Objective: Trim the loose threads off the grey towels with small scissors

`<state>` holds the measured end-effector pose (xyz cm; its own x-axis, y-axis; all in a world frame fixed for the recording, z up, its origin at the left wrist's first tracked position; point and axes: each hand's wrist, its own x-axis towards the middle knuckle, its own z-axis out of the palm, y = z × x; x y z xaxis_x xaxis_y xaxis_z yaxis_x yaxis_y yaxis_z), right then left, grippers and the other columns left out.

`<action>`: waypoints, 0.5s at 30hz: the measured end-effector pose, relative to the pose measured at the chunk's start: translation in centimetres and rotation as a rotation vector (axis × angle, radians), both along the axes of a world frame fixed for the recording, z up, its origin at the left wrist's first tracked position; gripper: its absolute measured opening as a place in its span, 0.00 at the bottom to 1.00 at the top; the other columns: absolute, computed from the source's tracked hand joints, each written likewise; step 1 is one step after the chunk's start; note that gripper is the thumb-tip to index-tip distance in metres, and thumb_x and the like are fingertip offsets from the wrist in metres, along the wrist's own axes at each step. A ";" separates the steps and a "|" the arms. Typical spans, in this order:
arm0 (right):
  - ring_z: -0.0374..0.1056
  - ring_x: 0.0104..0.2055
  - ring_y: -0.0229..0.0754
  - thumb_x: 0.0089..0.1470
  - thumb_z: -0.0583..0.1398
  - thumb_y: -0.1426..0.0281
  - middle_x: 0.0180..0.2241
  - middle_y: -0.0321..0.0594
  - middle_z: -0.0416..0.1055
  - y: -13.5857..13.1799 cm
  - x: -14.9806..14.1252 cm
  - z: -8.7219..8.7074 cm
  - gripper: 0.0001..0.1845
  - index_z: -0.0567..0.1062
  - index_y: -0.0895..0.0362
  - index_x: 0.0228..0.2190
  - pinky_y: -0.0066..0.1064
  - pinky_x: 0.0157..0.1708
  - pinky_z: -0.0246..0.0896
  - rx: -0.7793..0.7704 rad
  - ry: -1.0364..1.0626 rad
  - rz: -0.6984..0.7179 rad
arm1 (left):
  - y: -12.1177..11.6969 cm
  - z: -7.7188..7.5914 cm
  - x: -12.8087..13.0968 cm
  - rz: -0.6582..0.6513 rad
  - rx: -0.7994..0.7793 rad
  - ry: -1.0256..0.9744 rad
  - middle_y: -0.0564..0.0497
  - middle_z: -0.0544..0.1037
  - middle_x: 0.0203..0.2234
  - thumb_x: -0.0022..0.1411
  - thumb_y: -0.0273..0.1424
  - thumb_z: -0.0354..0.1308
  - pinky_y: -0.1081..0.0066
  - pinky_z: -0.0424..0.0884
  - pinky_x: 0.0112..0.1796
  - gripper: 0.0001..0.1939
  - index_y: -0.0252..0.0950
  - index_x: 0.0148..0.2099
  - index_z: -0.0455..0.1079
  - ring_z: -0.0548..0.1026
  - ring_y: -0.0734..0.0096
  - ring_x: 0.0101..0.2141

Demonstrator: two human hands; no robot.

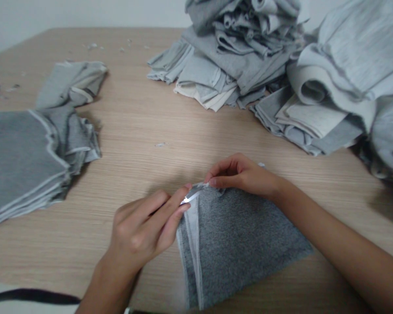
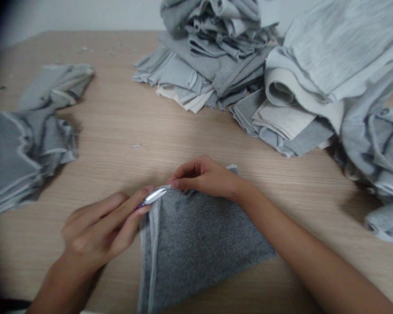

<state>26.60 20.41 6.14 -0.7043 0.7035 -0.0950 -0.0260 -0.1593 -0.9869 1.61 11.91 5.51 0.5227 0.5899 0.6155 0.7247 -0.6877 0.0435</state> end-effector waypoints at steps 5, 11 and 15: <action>0.67 0.29 0.35 0.49 0.70 0.59 0.26 0.36 0.75 0.0 -0.1 0.0 0.16 0.81 0.61 0.31 0.28 0.31 0.63 0.008 -0.008 0.000 | 0.0 0.2 0.3 -0.004 -0.021 0.018 0.51 0.78 0.33 0.61 0.24 0.66 0.70 0.71 0.27 0.23 0.33 0.58 0.71 0.74 0.77 0.26; 0.65 0.27 0.34 0.47 0.70 0.60 0.25 0.35 0.74 0.0 -0.1 0.2 0.15 0.80 0.61 0.29 0.27 0.31 0.61 -0.026 -0.005 -0.016 | 0.0 0.2 0.4 -0.001 -0.022 0.009 0.52 0.77 0.33 0.62 0.24 0.65 0.71 0.71 0.26 0.20 0.33 0.57 0.72 0.74 0.77 0.27; 0.64 0.27 0.33 0.46 0.71 0.63 0.24 0.33 0.73 -0.1 -0.1 0.4 0.13 0.80 0.61 0.29 0.27 0.31 0.60 -0.065 -0.014 -0.033 | 0.0 0.1 0.4 -0.002 -0.025 -0.001 0.52 0.78 0.34 0.62 0.24 0.65 0.72 0.72 0.27 0.20 0.34 0.57 0.72 0.75 0.77 0.28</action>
<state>26.50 20.33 6.57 -0.6791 0.7183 -0.1513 -0.0182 -0.2225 -0.9748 1.98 11.92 5.64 0.5236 0.6039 0.6010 0.7230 -0.6881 0.0616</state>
